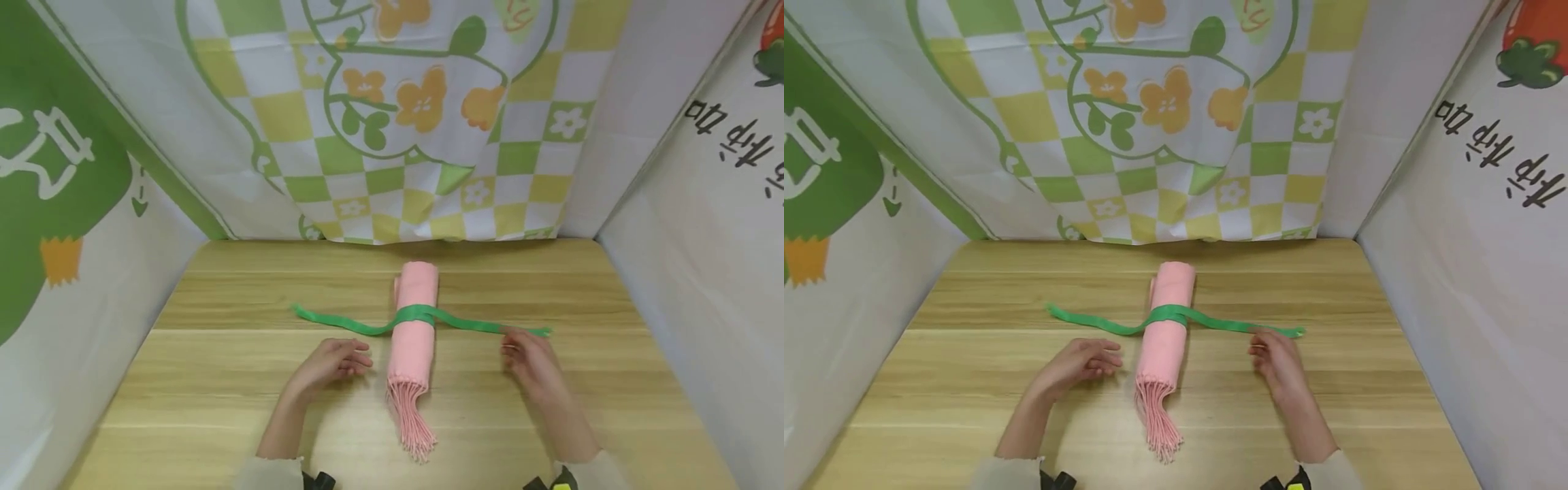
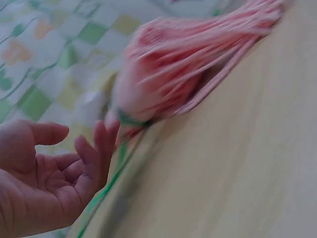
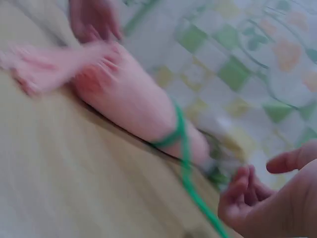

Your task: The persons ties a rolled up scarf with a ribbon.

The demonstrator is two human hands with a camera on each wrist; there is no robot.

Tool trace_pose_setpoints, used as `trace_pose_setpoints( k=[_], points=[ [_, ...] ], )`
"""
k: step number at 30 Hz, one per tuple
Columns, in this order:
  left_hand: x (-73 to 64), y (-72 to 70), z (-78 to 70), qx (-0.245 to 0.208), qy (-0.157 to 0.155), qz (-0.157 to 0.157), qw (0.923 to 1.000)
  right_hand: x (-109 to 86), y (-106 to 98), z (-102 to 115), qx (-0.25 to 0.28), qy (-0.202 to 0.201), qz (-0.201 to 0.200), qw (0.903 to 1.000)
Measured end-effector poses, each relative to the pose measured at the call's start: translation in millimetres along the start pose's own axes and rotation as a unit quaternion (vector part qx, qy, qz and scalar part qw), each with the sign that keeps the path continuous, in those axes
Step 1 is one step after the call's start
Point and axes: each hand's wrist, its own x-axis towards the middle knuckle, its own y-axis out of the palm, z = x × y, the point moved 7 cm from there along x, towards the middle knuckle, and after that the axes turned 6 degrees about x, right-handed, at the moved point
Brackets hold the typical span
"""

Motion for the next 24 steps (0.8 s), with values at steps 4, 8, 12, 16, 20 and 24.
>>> trace_pose_setpoints(
  k=[4,8,12,16,20,24],
  points=[
    [19.4,29.7,-0.6,0.033,-0.001,-0.032,0.9989,18.4,55.3,-45.3,0.024,0.079,0.107,0.9908],
    [28.3,47.3,-7.1,0.083,0.019,-0.068,0.994,34.9,85.6,-63.9,0.027,0.068,0.089,0.9933],
    [35.1,58.8,-10.3,0.098,0.036,-0.058,0.9928,46.0,90.9,-63.3,0.05,0.031,0.022,0.9981],
    [40.3,56.9,-11.7,0.143,0.042,-0.087,0.985,53.2,89.4,-61.1,0.098,0.014,-0.007,0.9951],
    [46.8,56.2,-13.1,0.116,0.039,-0.128,0.9842,59.2,91.5,-59.0,0.186,0.013,-0.019,0.9823],
    [55.9,62.0,-3.1,-0.101,0.006,-0.152,0.9832,67.3,95.2,-57.5,0.273,0.021,-0.04,0.9609]
  ],
)
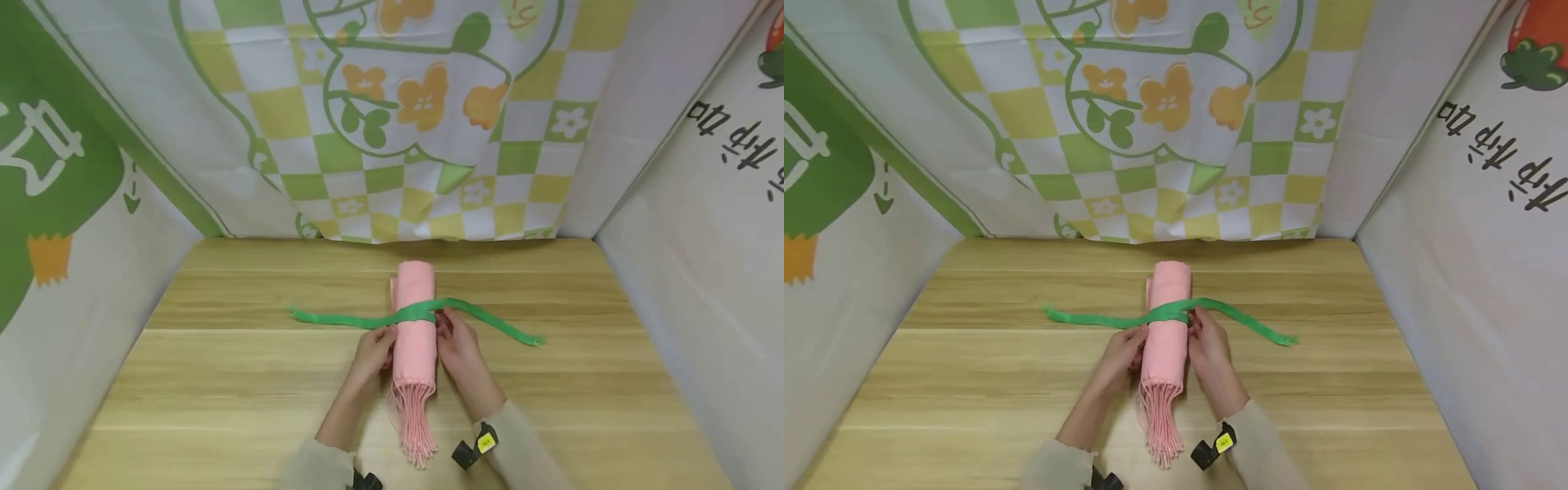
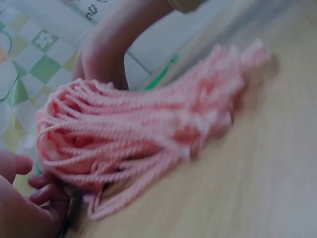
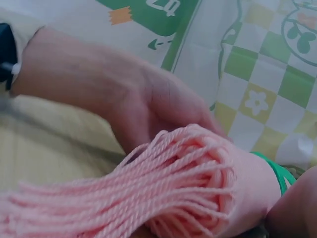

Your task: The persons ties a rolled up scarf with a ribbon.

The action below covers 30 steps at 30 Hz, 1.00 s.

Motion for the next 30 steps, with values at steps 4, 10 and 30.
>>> trace_pose_setpoints(
  k=[4,10,30],
  points=[
    [8.6,1.9,8.8,-0.18,-0.051,-0.046,0.9814,9.1,6.0,0.0,0.028,-0.007,-0.01,0.9995],
    [18.2,4.6,8.8,-0.303,-0.077,-0.076,0.9468,20.9,5.6,-0.1,0.022,-0.019,-0.032,0.9991],
    [18.6,9.2,-19.8,-0.34,0.09,-0.128,0.9274,13.1,13.9,7.9,0.15,-0.093,0.023,0.984]
  ],
)
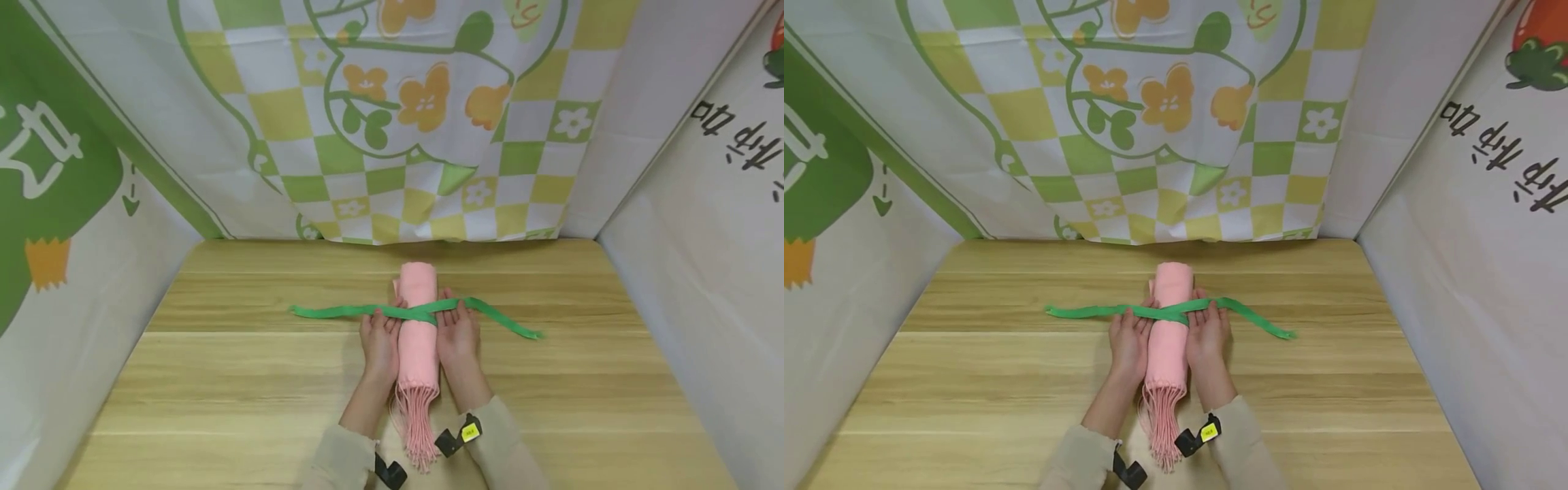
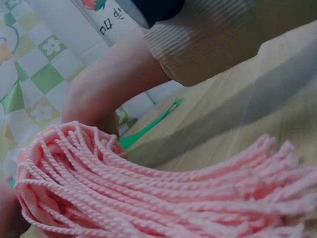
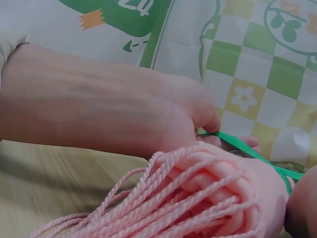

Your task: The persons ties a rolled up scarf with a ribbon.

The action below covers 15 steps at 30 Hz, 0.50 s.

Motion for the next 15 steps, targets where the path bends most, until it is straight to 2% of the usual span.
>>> trace_pose_setpoints(
  k=[4,10,15],
  points=[
    [2.8,0.2,3.4,-0.027,-0.031,0.014,0.999,2.2,-0.4,-3.6,0.007,0.027,0.01,0.9995],
    [7.2,-0.5,8.1,-0.082,-0.075,0.028,0.9934,5.8,-1.9,-3.9,0.006,0.038,0.015,0.9992],
    [8.5,1.9,10.5,-0.074,-0.088,0.035,0.9928,8.1,-3.1,-2.3,0.013,0.047,0.013,0.9987]
  ],
)
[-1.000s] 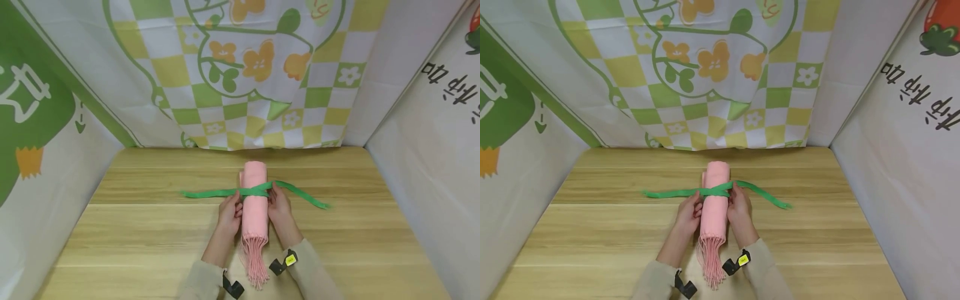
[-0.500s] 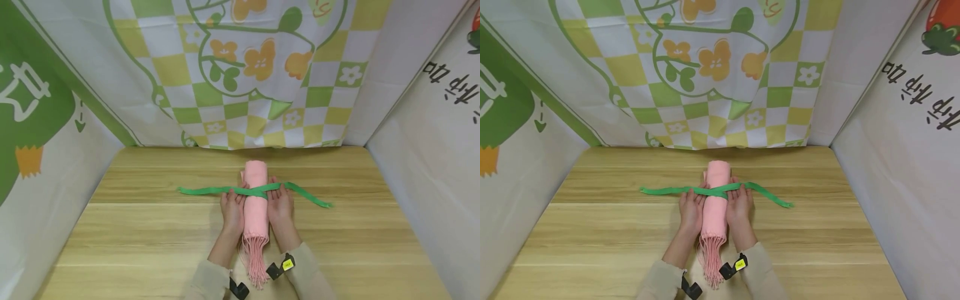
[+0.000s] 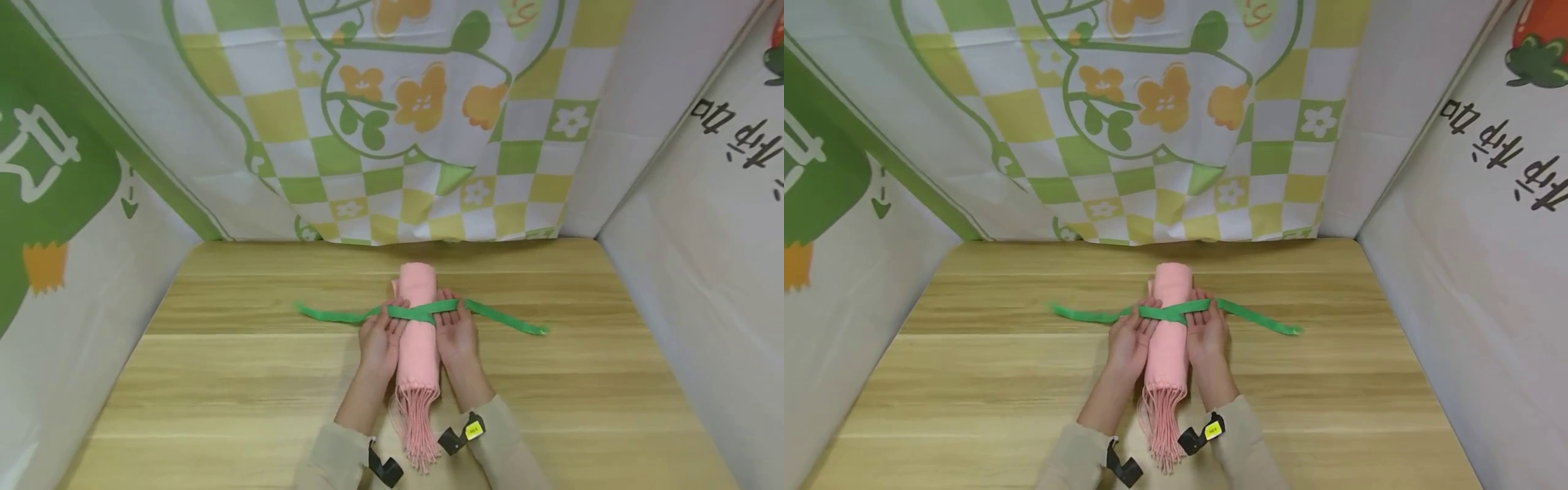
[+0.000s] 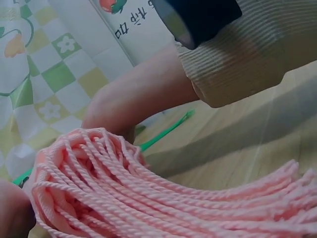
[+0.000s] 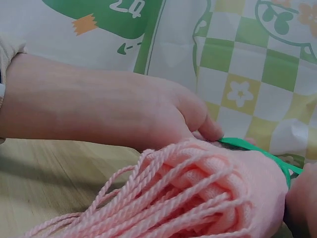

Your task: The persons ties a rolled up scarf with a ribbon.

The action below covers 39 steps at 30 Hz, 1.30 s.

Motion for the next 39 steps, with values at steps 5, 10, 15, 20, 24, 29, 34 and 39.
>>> trace_pose_setpoints(
  k=[5,10,15,20,24,29,34,39],
  points=[
    [0.3,0.8,-1.1,0.026,-0.019,0.007,0.9995,-1.0,1.9,0.6,0.027,0.02,0.007,0.9994],
    [4.6,1.5,-8.6,0.092,-0.033,0.021,0.995,-2.3,5.2,1.7,-0.003,0.056,0.023,0.9982],
    [11.2,1.4,-14.8,0.171,-0.057,0.055,0.9821,0.5,4.3,8.1,-0.077,0.09,0.057,0.9913],
    [19.2,1.5,-19.9,0.253,-0.064,0.094,0.9607,7.5,4.7,12.0,-0.155,0.1,0.112,0.9764],
    [24.9,3.4,-23.7,0.295,-0.056,0.105,0.948,10.1,8.3,13.4,-0.21,0.09,0.144,0.9628],
    [27.8,8.3,-28.2,0.337,-0.042,0.116,0.9334,9.7,14.2,13.8,-0.243,0.079,0.169,0.9519],
    [30.2,15.4,-32.3,0.381,-0.023,0.152,0.9115,11.0,18.3,14.9,-0.267,0.068,0.19,0.9425],
    [31.3,21.8,-34.3,0.416,-0.006,0.189,0.8897,15.2,22.5,15.3,-0.3,0.046,0.204,0.9308]
  ],
)
